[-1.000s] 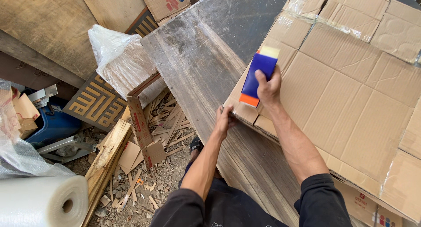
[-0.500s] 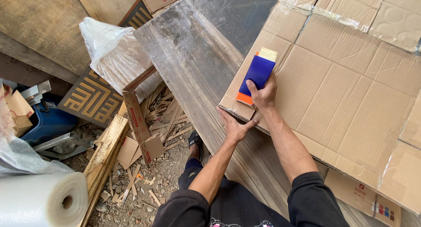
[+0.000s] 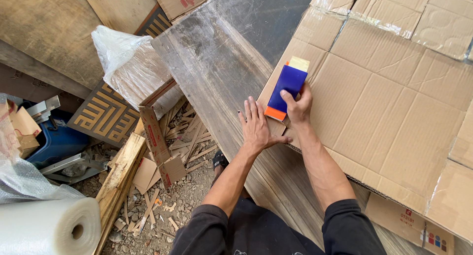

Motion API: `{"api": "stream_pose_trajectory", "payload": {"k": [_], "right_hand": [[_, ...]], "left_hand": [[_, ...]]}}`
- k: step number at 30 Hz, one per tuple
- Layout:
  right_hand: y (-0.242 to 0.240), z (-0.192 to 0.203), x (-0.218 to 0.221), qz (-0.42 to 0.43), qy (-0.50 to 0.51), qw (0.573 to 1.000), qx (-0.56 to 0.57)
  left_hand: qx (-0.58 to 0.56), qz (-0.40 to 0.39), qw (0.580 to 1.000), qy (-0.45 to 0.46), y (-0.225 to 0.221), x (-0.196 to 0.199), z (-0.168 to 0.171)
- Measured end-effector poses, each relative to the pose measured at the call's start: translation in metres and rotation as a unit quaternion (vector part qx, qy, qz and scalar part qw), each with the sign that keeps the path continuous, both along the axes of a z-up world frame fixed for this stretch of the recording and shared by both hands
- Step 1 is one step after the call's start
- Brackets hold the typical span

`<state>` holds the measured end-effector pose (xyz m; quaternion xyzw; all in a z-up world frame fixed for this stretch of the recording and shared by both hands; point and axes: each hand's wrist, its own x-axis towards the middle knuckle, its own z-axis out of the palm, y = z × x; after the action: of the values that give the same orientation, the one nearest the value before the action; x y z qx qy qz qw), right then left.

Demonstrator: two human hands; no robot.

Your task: The person wraps a large flat object in cardboard panels, using a tape dispenser to secure the edges and surface with multiple strips of clear tape.

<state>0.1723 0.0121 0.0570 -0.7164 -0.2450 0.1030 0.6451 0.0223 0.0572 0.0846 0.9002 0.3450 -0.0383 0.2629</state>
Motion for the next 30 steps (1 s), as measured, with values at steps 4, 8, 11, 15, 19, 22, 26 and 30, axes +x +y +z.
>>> {"api": "stream_pose_trajectory", "payload": {"k": [4,8,11,15,19,22,26,30], "right_hand": [[0.015,0.010,-0.005,-0.030,0.076,0.997,0.003],[0.022,0.007,-0.005,-0.107,0.032,0.993,-0.033],[0.023,0.008,-0.001,-0.110,0.018,0.993,-0.030],[0.029,0.007,0.009,-0.097,0.037,0.994,-0.016],[0.038,0.018,0.034,-0.109,-0.012,0.994,-0.028],[0.044,0.030,0.069,-0.124,-0.063,0.990,-0.025],[0.042,0.026,0.079,-0.118,-0.088,0.988,-0.044],[0.043,0.021,0.072,-0.120,-0.102,0.986,-0.052]], "left_hand": [[-0.029,0.006,0.999,0.021,-0.002,0.002,-0.006],[0.032,0.011,0.999,0.025,-0.003,0.003,-0.006],[0.015,0.014,1.000,0.016,-0.002,0.002,-0.003],[-0.010,0.011,1.000,0.015,0.002,0.002,0.007],[-0.031,0.011,0.999,0.020,0.001,-0.003,0.020],[-0.043,0.007,0.999,0.023,0.005,-0.001,0.021],[-0.073,-0.016,0.996,0.041,0.006,0.001,0.029],[-0.055,-0.058,0.995,0.061,0.014,0.012,0.027]]}}
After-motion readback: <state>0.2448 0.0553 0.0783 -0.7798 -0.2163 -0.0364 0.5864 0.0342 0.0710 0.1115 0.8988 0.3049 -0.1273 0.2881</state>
